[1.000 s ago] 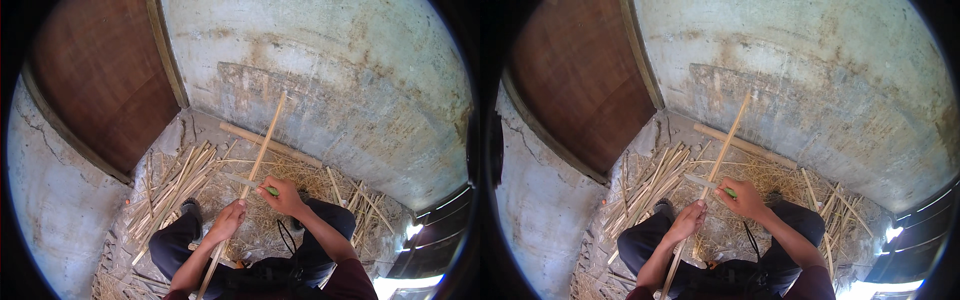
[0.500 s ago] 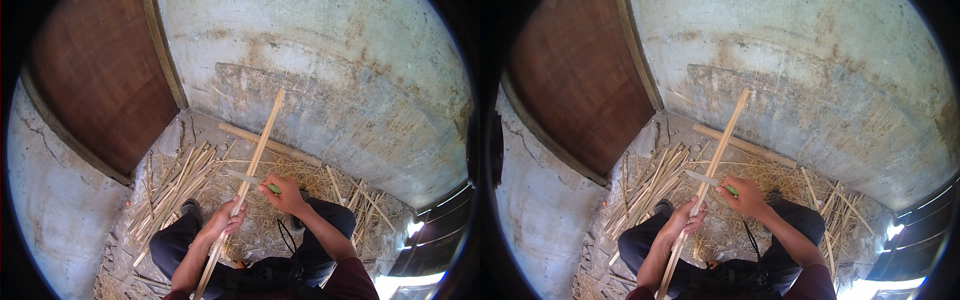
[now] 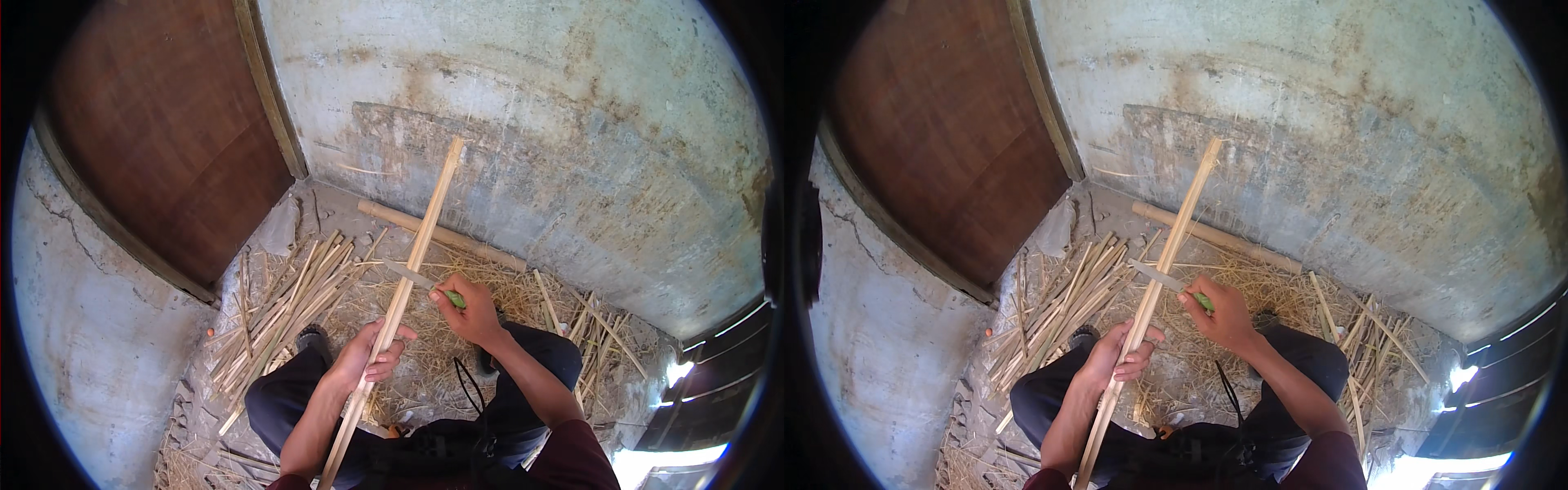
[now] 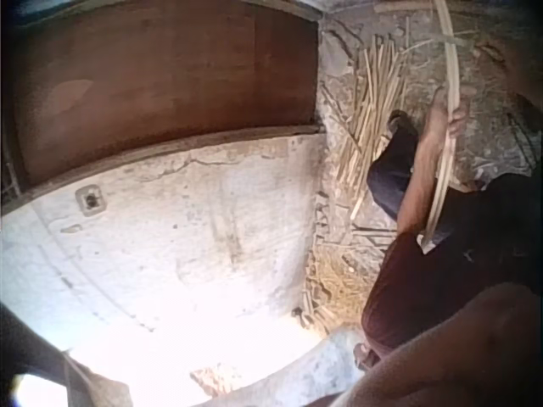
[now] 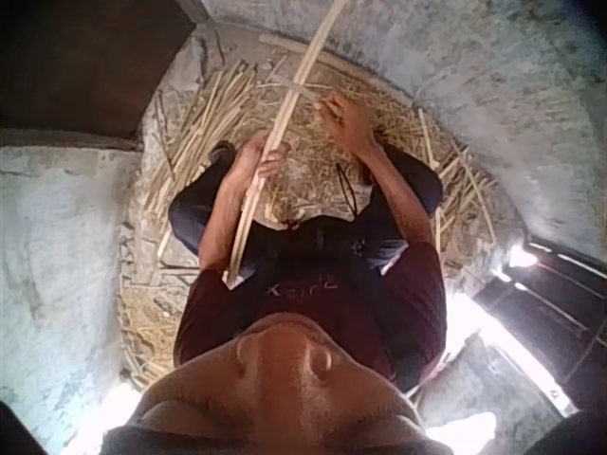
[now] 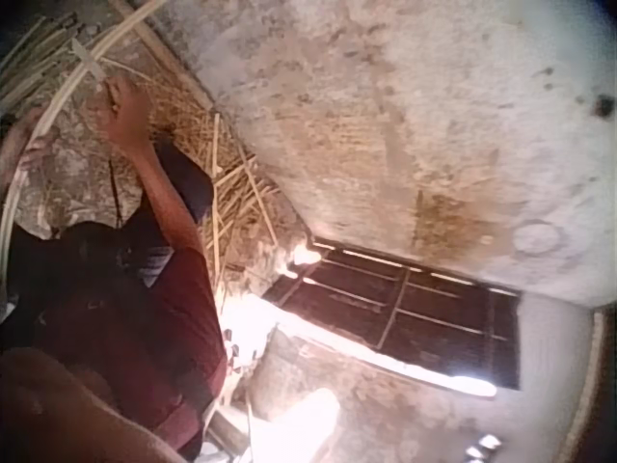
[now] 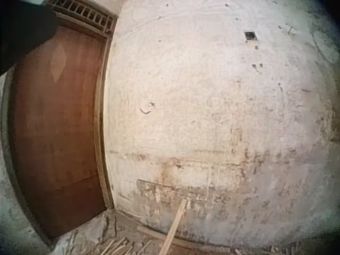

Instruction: The person strips thin layers from a bamboo pole using a small knife while sitting down.

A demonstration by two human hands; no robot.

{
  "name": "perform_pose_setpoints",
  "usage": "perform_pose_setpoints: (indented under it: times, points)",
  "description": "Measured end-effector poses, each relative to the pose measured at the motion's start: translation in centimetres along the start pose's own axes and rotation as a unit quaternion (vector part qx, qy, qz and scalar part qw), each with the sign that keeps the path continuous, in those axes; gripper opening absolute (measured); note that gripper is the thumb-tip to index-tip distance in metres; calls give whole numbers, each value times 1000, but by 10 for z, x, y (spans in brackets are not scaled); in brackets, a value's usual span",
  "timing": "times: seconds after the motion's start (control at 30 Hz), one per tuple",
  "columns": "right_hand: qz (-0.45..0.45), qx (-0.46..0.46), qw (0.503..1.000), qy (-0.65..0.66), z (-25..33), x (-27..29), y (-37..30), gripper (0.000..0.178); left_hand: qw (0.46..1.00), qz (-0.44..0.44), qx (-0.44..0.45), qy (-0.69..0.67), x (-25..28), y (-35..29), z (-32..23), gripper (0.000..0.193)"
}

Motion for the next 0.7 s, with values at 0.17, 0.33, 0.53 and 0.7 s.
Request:
perform_pose_setpoints:
  times: [0.17, 0.33, 0.53, 0.7]
  points:
    - [14, -15, 1000, -15, -2, 0, -1, 19, 1000, 23, 5, -18, 2, 1, -2, 64]
    - [-7, -10, 1000, -12, 0, 0, 0, 19, 997, 49, -23, -59, 6, 2, 1, 59]
    - [-31, -8, 999, -10, -5, 2, -1, 20, 998, -41, -49, 6, -1, -2, -3, 36]
    - [45, 21, 998, -26, 3, -2, -6, 18, 987, -103, -73, 100, -4, -2, -3, 29]
Point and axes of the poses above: each hand's wrist, its own y-axis towards the middle knuckle, its own x-axis out of the back of the hand, z = x × y, the point moved 2 cm from there along y, towards the middle knuckle, and after that the axes turned 8 degrees about y, right-handed, at the moved point
